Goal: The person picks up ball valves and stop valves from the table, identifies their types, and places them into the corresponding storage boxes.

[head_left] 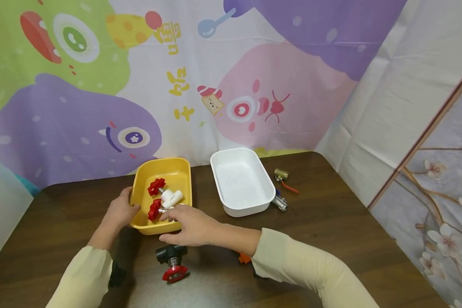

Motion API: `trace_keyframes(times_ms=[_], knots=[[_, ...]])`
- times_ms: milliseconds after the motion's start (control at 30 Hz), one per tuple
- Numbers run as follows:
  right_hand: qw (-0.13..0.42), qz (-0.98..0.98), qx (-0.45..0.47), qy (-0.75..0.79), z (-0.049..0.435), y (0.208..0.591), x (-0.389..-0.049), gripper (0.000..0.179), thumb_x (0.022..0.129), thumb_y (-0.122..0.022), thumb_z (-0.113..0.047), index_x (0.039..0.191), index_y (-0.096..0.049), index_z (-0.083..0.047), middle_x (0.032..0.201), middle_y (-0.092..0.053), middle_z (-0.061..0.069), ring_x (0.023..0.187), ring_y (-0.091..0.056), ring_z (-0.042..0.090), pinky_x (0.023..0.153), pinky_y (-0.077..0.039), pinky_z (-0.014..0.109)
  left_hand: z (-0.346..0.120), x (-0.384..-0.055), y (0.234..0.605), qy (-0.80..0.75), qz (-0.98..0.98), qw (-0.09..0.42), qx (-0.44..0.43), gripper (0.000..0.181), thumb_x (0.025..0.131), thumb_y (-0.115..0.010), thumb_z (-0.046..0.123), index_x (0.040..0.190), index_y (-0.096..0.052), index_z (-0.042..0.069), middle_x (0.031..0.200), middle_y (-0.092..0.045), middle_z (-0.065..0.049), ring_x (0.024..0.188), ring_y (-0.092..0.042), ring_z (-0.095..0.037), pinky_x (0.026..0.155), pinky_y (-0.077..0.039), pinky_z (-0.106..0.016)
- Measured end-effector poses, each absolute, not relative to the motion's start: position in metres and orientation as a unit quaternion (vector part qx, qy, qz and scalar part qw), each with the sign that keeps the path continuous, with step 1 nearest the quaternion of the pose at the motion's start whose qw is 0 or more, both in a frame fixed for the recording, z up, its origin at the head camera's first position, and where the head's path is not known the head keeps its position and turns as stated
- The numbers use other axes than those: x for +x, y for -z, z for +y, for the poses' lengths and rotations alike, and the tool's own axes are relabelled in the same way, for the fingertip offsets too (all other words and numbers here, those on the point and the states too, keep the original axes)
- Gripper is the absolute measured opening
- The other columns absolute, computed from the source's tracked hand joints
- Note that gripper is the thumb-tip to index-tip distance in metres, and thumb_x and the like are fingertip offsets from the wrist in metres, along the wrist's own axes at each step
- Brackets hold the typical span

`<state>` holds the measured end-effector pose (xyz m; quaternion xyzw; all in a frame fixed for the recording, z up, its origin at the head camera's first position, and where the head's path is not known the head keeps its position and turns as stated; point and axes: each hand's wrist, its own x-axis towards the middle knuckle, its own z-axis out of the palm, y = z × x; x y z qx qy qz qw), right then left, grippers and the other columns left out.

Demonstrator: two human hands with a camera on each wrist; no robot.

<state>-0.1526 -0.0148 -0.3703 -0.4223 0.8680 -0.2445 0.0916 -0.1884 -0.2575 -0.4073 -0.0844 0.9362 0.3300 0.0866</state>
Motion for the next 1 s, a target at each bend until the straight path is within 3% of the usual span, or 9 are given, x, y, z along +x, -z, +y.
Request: trace_keyframes(times_ms=[500,1000], knots=[[0.109,0.849,-0.467,0.222,-0.015,0.387,-0.145,0.044,0.087,-0.061,-0.042,0.121,-0.060,-0.014,0.114,-0.063,-0.001,0.100,-0.056,0.009,0.083,-0.042,0.011,-0.258,-0.189,0.408,-0.333,0.935,0.087,-0.087,0.067,0.091,-0.047,0.010,0.144,-0.011,-0.007,0.121,-0.041,-0.039,0.075,-0.061,-0.030,0.053,-0.055,-0.033],[0.102,0.853,-0.475,0.191,-0.016,0.404,-0.142,0.046,0.083,-0.065,-0.043,0.120,-0.061,-0.015,0.118,-0.062,-0.004,0.110,-0.053,0.005,0.094,-0.040,0.013,-0.259,-0.189,0.410,-0.333,0.935,0.085,-0.086,0.067,0.090,-0.048,0.010,0.144,-0.012,-0.007,0.122,-0.042,-0.039,0.077,-0.061,-0.031,0.054,-0.055,-0.033]])
